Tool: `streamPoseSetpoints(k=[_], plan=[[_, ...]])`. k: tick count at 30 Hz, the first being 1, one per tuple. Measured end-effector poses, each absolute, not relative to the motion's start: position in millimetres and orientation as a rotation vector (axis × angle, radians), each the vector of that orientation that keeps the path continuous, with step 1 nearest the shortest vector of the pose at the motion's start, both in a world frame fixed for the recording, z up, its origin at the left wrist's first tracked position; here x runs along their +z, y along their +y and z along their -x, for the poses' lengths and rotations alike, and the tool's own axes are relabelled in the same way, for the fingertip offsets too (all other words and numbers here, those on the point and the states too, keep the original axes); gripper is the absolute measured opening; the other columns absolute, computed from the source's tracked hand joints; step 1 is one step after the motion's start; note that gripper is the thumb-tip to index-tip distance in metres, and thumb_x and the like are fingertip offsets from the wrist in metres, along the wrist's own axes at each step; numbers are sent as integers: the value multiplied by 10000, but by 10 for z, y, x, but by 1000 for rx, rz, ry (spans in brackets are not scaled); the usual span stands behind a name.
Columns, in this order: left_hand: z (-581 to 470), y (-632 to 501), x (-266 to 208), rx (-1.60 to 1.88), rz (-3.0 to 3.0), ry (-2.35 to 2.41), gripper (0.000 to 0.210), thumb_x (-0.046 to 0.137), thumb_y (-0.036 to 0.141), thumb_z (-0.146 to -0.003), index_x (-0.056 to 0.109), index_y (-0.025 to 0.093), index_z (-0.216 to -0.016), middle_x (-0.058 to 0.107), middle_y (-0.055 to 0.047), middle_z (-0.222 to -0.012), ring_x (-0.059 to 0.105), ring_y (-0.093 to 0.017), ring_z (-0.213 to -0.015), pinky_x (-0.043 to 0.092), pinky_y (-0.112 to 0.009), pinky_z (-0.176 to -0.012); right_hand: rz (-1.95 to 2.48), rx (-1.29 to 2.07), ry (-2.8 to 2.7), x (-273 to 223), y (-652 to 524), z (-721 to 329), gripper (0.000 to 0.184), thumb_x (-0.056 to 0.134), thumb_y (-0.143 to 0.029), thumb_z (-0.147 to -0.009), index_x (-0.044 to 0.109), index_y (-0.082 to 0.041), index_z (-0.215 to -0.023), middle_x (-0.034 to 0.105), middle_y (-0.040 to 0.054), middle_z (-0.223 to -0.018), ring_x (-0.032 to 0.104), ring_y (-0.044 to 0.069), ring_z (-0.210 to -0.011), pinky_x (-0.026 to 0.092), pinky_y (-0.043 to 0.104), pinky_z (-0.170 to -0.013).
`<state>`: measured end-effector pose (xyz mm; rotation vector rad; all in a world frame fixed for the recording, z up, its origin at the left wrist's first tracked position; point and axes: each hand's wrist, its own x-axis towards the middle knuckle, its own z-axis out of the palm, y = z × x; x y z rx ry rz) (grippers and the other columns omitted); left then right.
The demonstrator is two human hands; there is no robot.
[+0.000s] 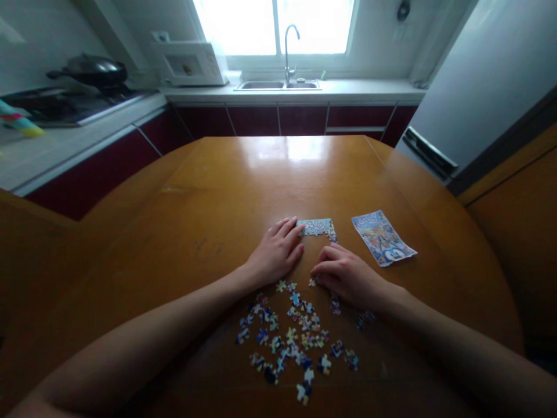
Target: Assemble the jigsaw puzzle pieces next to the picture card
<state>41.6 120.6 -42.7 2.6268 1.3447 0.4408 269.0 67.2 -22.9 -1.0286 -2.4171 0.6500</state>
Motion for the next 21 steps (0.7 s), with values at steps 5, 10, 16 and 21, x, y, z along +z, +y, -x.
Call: streamPoseSetpoints(k=[5, 10, 16, 21], plan=[[-410, 1214, -440, 442, -2628, 1357, 479, 440, 379, -1009, 464, 191, -1450, 402, -104, -1564, 333, -277, -1449, 287, -469, -1219, 1028, 655, -2423, -234, 668, -2678, 132, 614, -188, -926, 743, -208, -911, 622, 59, -904, 541, 189, -895, 477, 321, -811], [-408, 1213, -442, 432, -2636, 1362, 478, 446, 356, -1008, 459, 183, -1453, 398, -107, -1568, 330, -276, -1452, 288, -470, -1221, 1025, 665, -2429, -252, 673, -2671, 131, 612, -190, -928, 739, -199, -898, 616, 59, -892, 530, 187, -881, 471, 320, -801], [-413, 1217, -434, 437, -2639, 1359, 470, 441, 363, -1010, 468, 188, -1445, 403, -104, -1565, 336, -274, -1449, 295, -471, -1218, 1022, 704, -2424, -250, 680, -2678, 129, 614, -172, -922, 741, -192, -914, 623, 63, -904, 535, 189, -898, 471, 319, -813], [-405, 1221, -448, 443, -2645, 1359, 472, 449, 362, -1006, 465, 194, -1447, 407, -98, -1563, 344, -272, -1443, 296, -474, -1216, 1040, 706, -2436, -229, 676, -2675, 131, 609, -190, -933, 739, -191, -915, 624, 62, -903, 540, 186, -891, 466, 318, -813]])
